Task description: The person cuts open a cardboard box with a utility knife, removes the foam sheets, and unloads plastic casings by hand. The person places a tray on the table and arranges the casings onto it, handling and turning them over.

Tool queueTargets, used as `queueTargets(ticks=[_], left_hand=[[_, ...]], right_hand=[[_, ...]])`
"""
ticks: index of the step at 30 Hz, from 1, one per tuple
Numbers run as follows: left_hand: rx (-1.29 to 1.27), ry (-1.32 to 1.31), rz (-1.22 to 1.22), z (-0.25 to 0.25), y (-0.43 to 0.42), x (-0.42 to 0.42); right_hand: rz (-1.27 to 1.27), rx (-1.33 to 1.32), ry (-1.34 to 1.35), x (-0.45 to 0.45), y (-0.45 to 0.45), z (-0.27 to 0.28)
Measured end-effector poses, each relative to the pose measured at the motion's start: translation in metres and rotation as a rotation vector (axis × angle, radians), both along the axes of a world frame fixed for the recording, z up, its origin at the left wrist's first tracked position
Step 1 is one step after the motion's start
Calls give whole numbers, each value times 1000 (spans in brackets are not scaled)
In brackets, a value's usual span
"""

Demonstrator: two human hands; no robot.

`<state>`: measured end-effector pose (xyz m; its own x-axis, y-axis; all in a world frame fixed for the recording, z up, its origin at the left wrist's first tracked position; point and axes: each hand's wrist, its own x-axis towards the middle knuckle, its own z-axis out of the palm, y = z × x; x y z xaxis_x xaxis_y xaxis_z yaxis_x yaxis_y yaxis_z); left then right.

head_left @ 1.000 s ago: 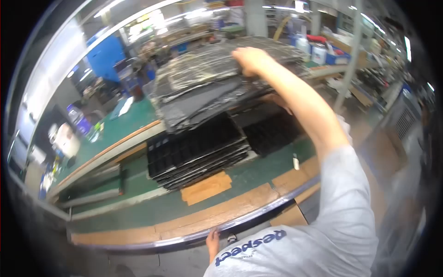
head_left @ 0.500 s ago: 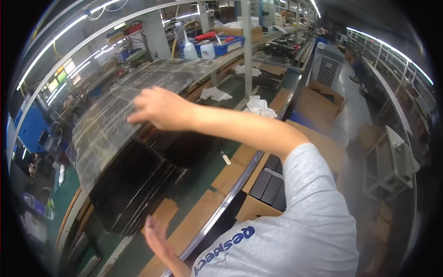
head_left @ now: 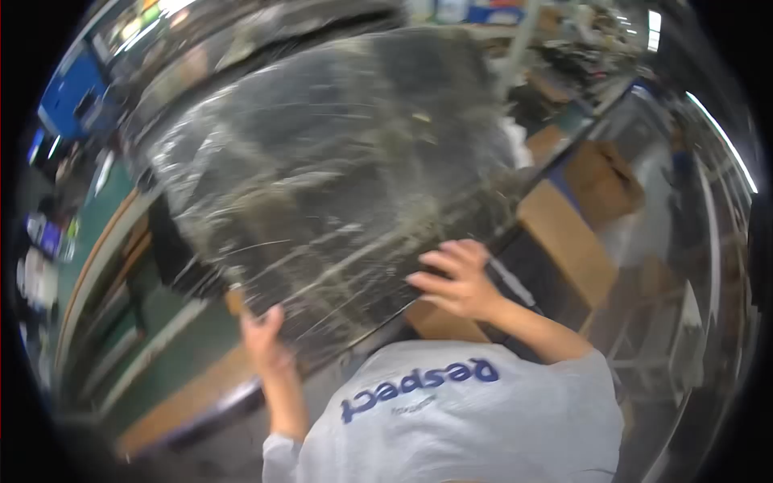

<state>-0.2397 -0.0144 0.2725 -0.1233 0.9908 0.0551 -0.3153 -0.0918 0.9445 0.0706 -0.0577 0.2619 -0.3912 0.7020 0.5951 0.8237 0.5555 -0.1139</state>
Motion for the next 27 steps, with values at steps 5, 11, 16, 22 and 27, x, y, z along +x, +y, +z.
queueTargets(ticks=[5, 11, 16, 22, 27], left_hand=[[-366, -275, -104, -111, -40, -22], [-543, -214, -133, -175, -67, -24], [-880, -267, 6, -128, -68, -10], [-822, -27, 233, -236, -85, -127], [-899, 1418, 367, -199, -61, -119]], right_hand=[[-790, -209, 719, 101, -40, -159], [-655, -1020, 1780, 141, -42, -219], [-893, -1120, 1460, 149, -11, -168], [-770, -1022, 979, 52, -16, -229], [-534, -826, 857, 11, -43, -241]])
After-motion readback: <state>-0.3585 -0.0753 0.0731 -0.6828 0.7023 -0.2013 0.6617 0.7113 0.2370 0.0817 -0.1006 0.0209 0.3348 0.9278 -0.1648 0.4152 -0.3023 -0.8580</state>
